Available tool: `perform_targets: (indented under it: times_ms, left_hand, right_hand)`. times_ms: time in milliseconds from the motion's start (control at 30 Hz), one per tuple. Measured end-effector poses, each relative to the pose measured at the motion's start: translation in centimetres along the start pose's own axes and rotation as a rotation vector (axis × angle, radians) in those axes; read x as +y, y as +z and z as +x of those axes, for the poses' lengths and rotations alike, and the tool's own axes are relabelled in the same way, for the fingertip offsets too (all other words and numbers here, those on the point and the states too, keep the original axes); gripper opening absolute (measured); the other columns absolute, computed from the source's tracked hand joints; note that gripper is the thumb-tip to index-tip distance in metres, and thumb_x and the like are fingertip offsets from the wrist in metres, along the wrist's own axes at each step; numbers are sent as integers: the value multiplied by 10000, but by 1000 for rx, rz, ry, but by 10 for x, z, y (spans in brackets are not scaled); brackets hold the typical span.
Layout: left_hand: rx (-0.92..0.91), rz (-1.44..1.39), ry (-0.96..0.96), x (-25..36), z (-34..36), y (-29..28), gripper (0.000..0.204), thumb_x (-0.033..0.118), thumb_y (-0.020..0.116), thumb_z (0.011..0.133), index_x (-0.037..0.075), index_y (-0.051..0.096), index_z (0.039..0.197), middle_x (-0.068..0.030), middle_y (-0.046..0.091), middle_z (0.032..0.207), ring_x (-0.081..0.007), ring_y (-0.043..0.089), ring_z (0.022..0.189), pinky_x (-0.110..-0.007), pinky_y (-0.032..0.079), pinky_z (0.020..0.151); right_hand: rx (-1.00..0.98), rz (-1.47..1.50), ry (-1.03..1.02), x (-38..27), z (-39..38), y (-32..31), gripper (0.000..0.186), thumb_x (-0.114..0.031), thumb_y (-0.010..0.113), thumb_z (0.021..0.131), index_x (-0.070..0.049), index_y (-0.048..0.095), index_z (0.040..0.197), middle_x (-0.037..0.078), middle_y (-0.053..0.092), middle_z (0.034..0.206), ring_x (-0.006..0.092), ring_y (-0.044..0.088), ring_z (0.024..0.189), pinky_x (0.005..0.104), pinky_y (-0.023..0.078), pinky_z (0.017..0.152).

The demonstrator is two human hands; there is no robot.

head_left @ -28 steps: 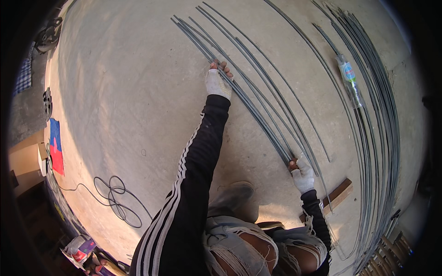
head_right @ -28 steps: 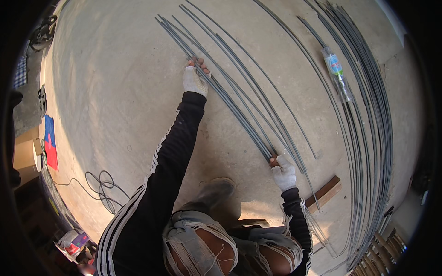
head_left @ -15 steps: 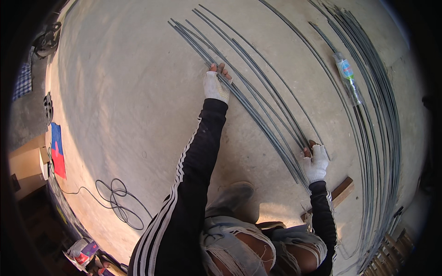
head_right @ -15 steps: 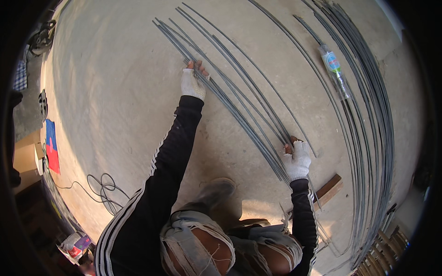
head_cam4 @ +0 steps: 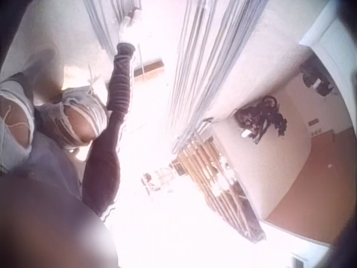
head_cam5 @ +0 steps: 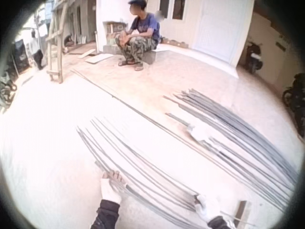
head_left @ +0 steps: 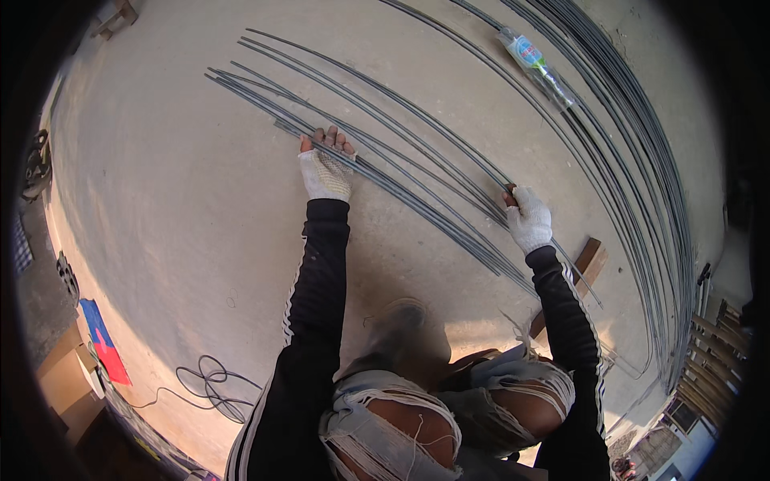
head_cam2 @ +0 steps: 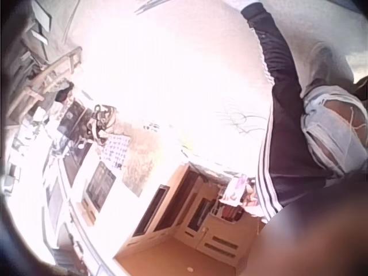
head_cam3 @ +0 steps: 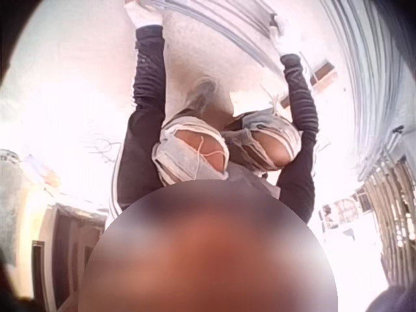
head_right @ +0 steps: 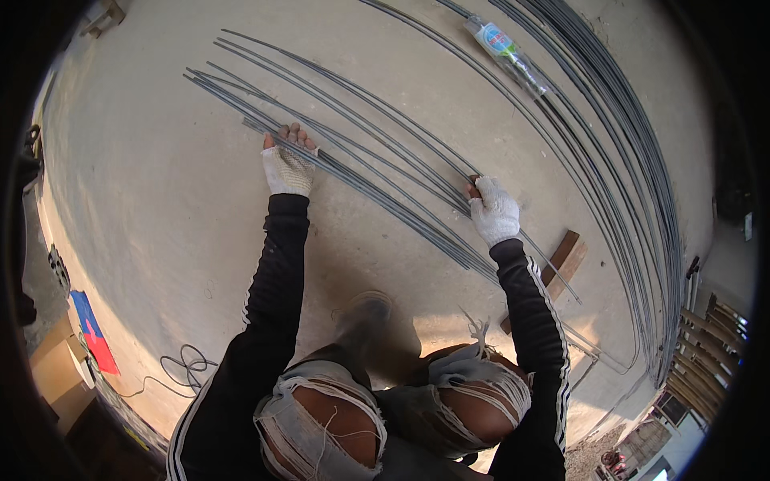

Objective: The person uses an angle grinder to cut several metal rods placed on a wooden plank. After each cut, the person sets the cut pieces aside and picks up another rod to repeat the process.

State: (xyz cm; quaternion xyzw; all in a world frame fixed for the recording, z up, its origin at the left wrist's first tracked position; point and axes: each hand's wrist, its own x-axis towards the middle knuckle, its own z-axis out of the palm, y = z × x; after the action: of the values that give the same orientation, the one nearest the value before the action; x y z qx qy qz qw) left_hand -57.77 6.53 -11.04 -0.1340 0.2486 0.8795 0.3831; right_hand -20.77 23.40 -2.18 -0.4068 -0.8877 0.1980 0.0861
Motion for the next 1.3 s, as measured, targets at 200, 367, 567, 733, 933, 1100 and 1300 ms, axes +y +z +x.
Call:
perform_targets:
  times_ms: [200,367,567,733,933,1100,1300]
  left_hand:
    - [-25,13,-57,-4,7,-8,471,524,604,1020,88,577,1196,-117,648,1215,-270,623,1053,-439,545,914]
    - [7,23,-40,-2,9,-10,491,519,561,1036,96,564,1285,-114,586,1344,-275,591,1143,-456,507,991]
    - [61,-16,25,-10,-1,0,398,457,536,1052,111,613,1233,-111,625,1294,-288,608,1120,-472,506,993]
    - [33,-94,0,-11,-2,1,369,462,527,1060,135,622,1201,-103,653,1256,-285,631,1100,-456,515,978]
    - [-62,-165,-12,-12,2,-9,376,488,549,1053,142,631,1175,-86,685,1174,-276,661,1026,-440,547,905]
    - [45,-108,42,-16,-3,-3,389,474,569,1056,136,587,1249,-96,678,1151,-265,657,966,-439,553,881]
    - [65,-14,99,-18,-6,-1,524,488,577,1060,115,473,1413,-119,640,1119,-249,638,861,-422,565,745]
  right_hand:
    - [64,-54,-5,-22,-11,-56,203,-232,606,1033,-75,675,1140,175,657,963,394,666,902,469,533,734]
    - [44,37,-31,-37,-65,-49,187,-165,633,1018,-60,696,1159,173,625,883,376,655,804,449,523,672]
    - [9,58,-98,-28,-116,-23,199,-88,649,976,-58,709,1163,179,620,845,381,639,806,462,510,708]
    - [-11,38,-174,-16,-128,-10,193,-49,684,933,-35,704,1124,182,595,820,386,618,776,466,493,681]
    - [-28,78,-189,-18,-128,8,282,6,669,850,-37,707,1127,195,587,819,412,606,789,498,485,682]
    - [-32,68,-187,-27,-127,14,250,29,670,848,-19,707,1091,187,584,822,401,599,802,484,479,689]
    - [-14,28,-181,-30,-128,17,272,-21,684,847,-39,704,1117,174,607,861,397,594,835,499,482,713]
